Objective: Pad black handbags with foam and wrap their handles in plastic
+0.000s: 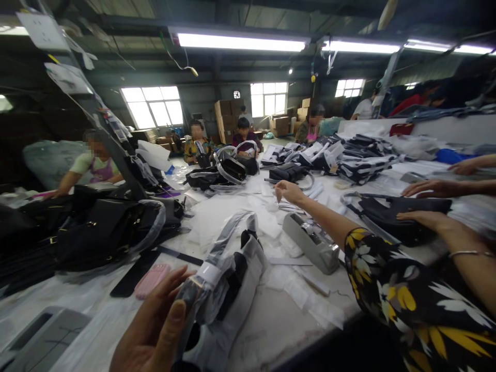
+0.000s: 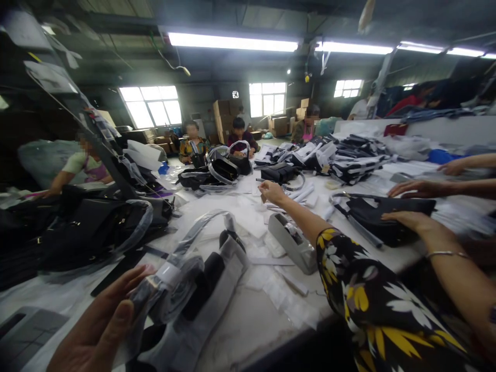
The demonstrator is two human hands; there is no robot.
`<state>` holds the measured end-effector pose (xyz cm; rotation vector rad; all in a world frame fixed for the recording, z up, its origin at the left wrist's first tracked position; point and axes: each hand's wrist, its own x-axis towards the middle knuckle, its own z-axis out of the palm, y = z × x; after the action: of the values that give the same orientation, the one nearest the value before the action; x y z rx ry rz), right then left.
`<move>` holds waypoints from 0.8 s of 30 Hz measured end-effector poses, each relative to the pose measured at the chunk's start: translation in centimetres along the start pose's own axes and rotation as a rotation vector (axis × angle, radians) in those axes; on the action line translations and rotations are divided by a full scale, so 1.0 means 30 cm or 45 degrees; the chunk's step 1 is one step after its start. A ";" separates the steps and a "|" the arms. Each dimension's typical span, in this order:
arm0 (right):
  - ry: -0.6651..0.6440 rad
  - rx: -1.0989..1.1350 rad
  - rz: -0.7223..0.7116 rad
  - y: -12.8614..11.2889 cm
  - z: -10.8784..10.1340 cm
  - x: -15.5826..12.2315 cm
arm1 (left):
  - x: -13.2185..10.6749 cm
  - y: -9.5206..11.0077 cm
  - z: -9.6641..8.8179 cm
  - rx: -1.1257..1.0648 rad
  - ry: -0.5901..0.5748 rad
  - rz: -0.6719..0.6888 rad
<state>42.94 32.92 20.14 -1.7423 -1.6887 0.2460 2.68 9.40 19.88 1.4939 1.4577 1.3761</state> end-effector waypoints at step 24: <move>-0.083 1.099 -0.524 -0.466 -0.141 -0.671 | 0.182 0.349 0.271 0.100 -0.846 0.634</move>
<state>31.35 11.47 25.03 -0.7483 -1.5905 0.7164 12.59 14.46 28.93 2.1902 0.7547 0.9197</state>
